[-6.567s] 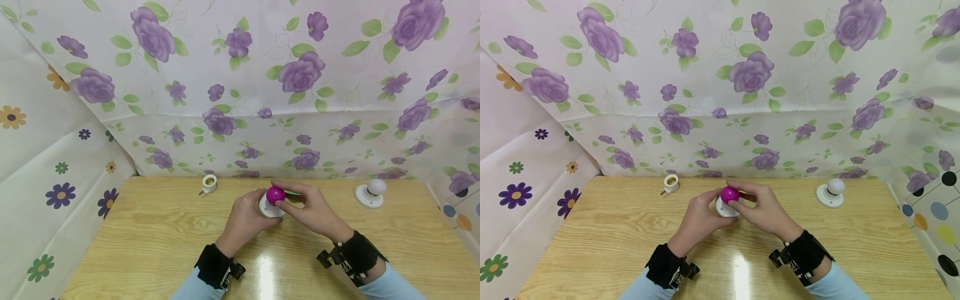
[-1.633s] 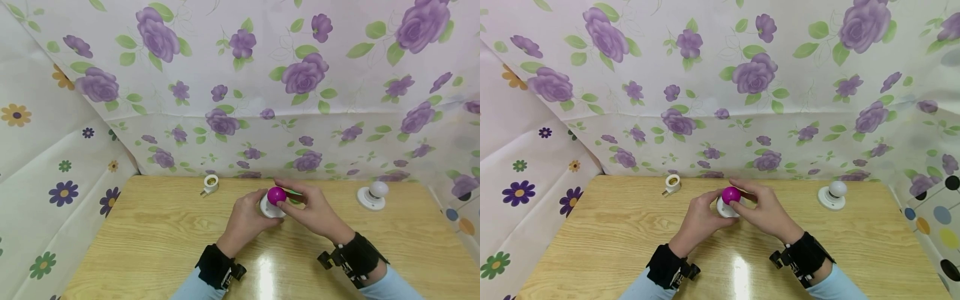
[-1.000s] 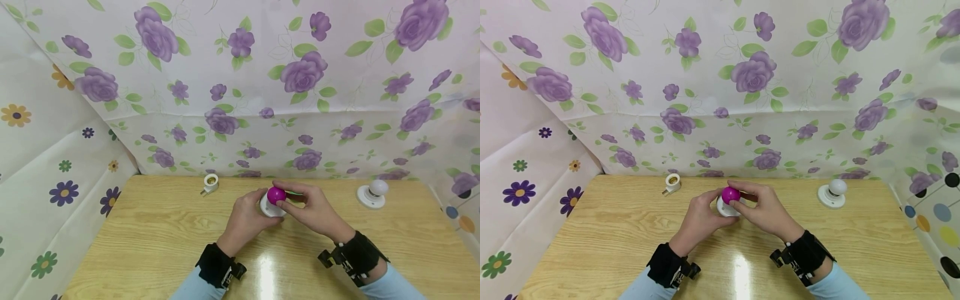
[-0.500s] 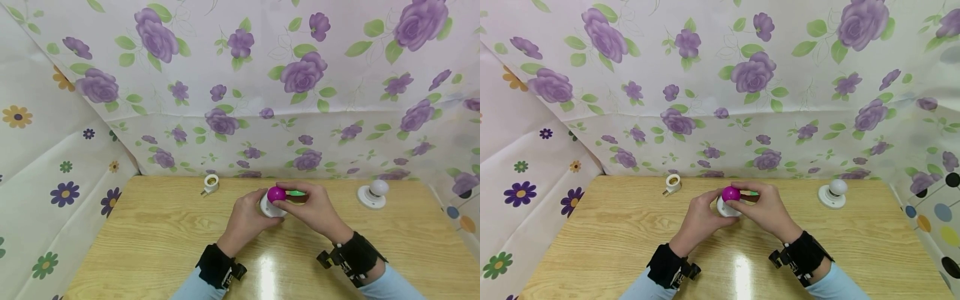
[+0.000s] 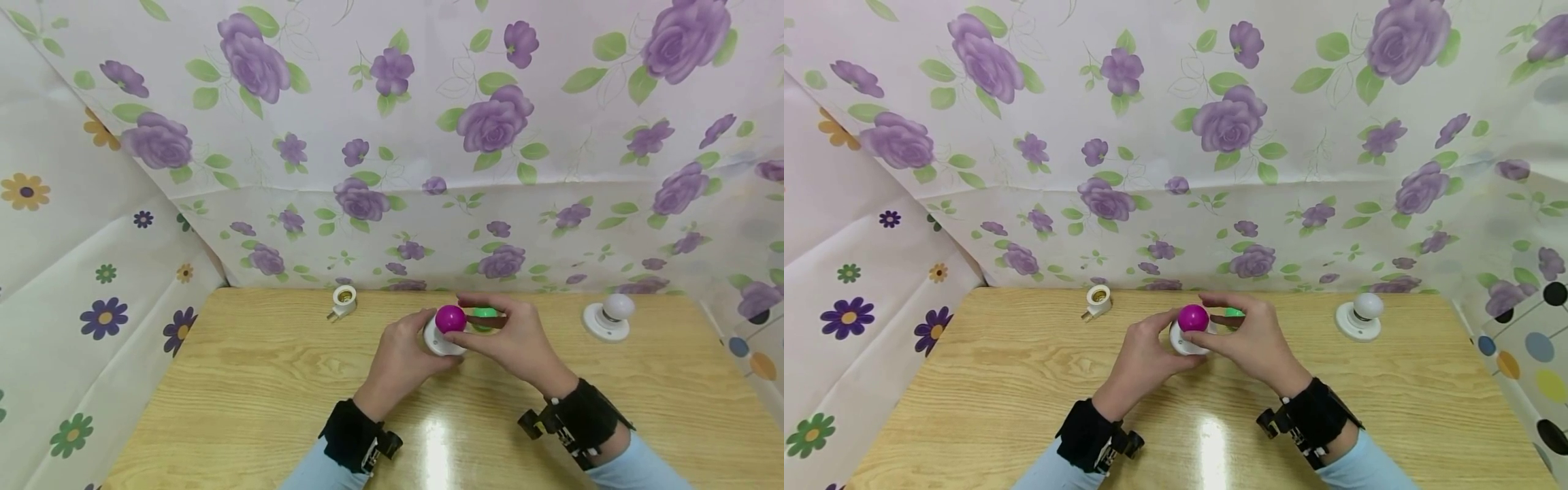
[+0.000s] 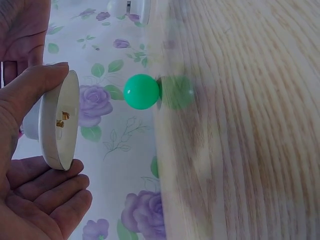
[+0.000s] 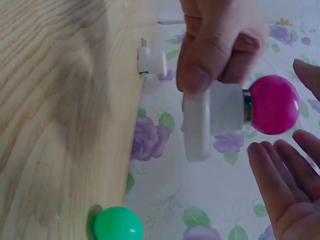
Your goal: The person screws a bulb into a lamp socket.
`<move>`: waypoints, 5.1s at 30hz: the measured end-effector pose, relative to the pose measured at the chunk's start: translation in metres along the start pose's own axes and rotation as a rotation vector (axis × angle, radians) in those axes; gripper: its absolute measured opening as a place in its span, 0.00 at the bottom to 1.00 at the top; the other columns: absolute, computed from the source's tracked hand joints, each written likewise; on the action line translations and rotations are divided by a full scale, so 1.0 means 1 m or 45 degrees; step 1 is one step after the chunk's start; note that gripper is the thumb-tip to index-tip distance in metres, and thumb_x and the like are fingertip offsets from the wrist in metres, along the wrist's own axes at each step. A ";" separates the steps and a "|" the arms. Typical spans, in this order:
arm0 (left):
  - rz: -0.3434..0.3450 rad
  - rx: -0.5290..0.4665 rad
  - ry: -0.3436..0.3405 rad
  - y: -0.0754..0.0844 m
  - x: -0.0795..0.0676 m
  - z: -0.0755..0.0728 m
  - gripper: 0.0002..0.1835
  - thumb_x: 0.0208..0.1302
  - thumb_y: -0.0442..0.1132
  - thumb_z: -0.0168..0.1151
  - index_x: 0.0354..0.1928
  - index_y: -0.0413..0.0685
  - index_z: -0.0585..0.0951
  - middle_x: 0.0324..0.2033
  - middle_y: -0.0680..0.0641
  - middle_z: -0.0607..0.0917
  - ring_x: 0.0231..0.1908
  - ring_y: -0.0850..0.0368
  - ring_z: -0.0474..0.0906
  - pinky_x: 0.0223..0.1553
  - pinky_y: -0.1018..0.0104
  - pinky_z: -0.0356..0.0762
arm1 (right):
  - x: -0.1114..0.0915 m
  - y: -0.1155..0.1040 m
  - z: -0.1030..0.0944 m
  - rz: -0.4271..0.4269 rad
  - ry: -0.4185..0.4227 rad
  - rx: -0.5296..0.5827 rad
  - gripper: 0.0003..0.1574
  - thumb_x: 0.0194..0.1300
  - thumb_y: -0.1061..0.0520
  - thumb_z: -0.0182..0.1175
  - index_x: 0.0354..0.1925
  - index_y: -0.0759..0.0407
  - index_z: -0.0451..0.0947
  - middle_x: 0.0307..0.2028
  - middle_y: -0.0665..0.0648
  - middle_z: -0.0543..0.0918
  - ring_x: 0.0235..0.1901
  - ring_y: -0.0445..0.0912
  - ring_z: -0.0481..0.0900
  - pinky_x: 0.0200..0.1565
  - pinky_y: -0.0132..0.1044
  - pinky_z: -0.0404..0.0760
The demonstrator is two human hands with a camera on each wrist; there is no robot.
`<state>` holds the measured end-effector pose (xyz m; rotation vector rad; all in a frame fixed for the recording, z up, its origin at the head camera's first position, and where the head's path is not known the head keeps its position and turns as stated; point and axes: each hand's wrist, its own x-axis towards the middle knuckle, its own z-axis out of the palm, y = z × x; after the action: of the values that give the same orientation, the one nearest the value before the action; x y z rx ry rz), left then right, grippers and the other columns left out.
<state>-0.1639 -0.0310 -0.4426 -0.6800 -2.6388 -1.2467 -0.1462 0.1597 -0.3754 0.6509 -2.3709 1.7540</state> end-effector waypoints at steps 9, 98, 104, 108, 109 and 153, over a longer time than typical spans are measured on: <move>-0.002 0.000 -0.002 0.000 0.000 0.000 0.36 0.43 0.59 0.72 0.56 0.58 0.75 0.47 0.60 0.78 0.48 0.68 0.72 0.47 0.71 0.70 | 0.003 0.015 -0.002 -0.004 -0.222 -0.086 0.36 0.55 0.53 0.68 0.62 0.50 0.69 0.59 0.47 0.70 0.57 0.45 0.68 0.52 0.40 0.71; -0.004 -0.035 -0.004 -0.003 -0.002 -0.001 0.36 0.43 0.59 0.72 0.56 0.60 0.74 0.47 0.60 0.78 0.46 0.68 0.73 0.44 0.69 0.73 | 0.001 0.011 0.004 -0.039 -0.072 -0.080 0.26 0.52 0.59 0.69 0.52 0.57 0.77 0.50 0.53 0.79 0.45 0.44 0.78 0.40 0.42 0.78; -0.023 -0.023 -0.006 -0.002 -0.003 0.000 0.37 0.43 0.60 0.72 0.57 0.58 0.74 0.47 0.59 0.78 0.46 0.67 0.73 0.44 0.69 0.73 | 0.000 0.001 0.008 -0.051 -0.017 -0.047 0.25 0.51 0.62 0.69 0.48 0.65 0.77 0.47 0.59 0.79 0.44 0.46 0.78 0.38 0.42 0.79; -0.019 -0.021 -0.007 -0.002 -0.003 0.000 0.37 0.43 0.60 0.72 0.57 0.58 0.74 0.48 0.59 0.78 0.47 0.67 0.73 0.44 0.70 0.72 | 0.000 0.001 0.008 -0.067 -0.005 -0.029 0.25 0.50 0.62 0.70 0.48 0.64 0.77 0.47 0.59 0.79 0.44 0.47 0.78 0.38 0.44 0.79; -0.015 -0.018 -0.006 -0.002 -0.003 0.000 0.37 0.43 0.60 0.72 0.57 0.58 0.74 0.48 0.59 0.78 0.47 0.67 0.73 0.44 0.71 0.72 | 0.000 0.001 0.008 -0.067 -0.003 -0.029 0.26 0.49 0.62 0.70 0.49 0.64 0.77 0.47 0.58 0.79 0.44 0.47 0.78 0.38 0.44 0.79; -0.037 -0.001 -0.004 -0.002 -0.003 0.000 0.36 0.42 0.62 0.71 0.56 0.58 0.75 0.46 0.60 0.78 0.44 0.67 0.73 0.41 0.71 0.72 | 0.000 0.005 0.008 -0.023 -0.022 -0.061 0.26 0.51 0.58 0.70 0.50 0.62 0.77 0.48 0.57 0.79 0.45 0.44 0.78 0.41 0.40 0.78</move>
<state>-0.1625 -0.0331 -0.4449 -0.6465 -2.6599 -1.2555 -0.1471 0.1534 -0.3818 0.6809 -2.4024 1.6859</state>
